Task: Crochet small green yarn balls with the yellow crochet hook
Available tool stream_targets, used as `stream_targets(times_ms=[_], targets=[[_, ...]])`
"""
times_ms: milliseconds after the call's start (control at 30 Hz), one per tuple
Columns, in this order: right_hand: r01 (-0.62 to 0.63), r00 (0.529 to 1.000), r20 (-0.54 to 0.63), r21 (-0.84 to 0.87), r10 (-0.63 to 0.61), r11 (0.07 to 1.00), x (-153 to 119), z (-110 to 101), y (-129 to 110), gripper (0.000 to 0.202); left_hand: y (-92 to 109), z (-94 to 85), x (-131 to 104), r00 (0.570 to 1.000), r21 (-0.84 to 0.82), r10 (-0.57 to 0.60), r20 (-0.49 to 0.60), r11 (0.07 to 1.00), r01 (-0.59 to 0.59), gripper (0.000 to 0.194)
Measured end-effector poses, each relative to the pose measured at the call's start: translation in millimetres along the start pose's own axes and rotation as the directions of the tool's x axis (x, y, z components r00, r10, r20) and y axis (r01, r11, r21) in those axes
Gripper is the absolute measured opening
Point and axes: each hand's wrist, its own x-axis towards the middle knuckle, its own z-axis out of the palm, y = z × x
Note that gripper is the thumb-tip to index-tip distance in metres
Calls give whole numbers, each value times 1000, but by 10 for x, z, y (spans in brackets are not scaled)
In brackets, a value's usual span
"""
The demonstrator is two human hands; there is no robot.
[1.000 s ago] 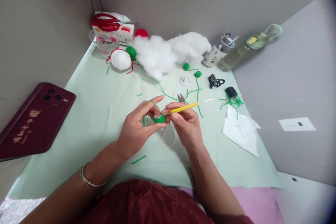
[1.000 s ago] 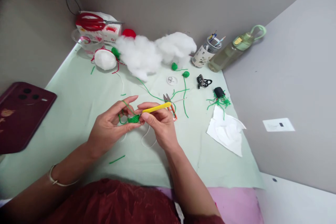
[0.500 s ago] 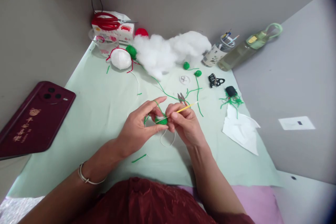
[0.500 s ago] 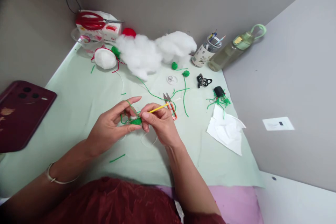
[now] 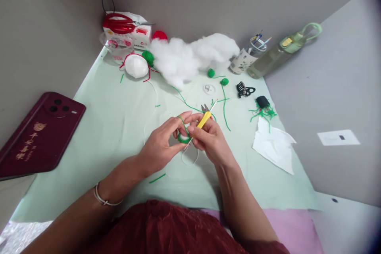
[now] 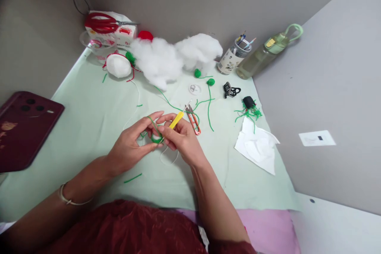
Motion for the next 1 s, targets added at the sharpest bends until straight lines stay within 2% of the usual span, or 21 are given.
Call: stream_targets(times_ms=[167, 300, 367, 433, 467, 567, 700, 800, 900, 1000], targets=[[-46, 986, 157, -66, 56, 997, -17, -51, -28, 25, -17, 1, -4, 999, 67, 10, 52, 998, -13, 72], [-30, 984, 174, -74, 42, 997, -33, -83, -45, 40, 16, -72, 22, 995, -17, -37, 96, 999, 39, 71], [-13, 985, 172, -91, 29, 996, -31, -96, -48, 45, 61, -153, 38, 979, -114, -75, 189, 989, 98, 66], [0, 985, 171, -121, 21, 993, -26, -105, -48, 46, 114, -241, 51, 929, -219, -96, 357, 958, 184, 53], [2, 985, 171, -132, 21, 991, -23, -107, -46, 46, 137, -278, 56, 914, -259, -96, 394, 942, 211, 48], [-2, 978, 205, -145, 32, 989, -22, -103, -35, 43, 165, -326, 58, 903, -272, -110, 416, 932, 238, 43], [-32, 954, 293, -117, 65, 993, -33, -82, -26, 39, 125, -286, 59, 868, -264, -158, 471, 913, 310, 46], [-36, 957, 282, -112, 66, 993, -42, -67, -34, 39, 94, -240, 75, 860, -312, -188, 475, 877, 364, 44], [4, 969, 244, -132, 28, 991, -49, -56, -44, 39, 81, -173, 89, 864, -411, -191, 467, 818, 403, 43], [45, 977, 215, -138, -15, 989, -58, -30, -40, 38, 62, -73, 86, 895, -517, -199, 398, 758, 398, 29]])
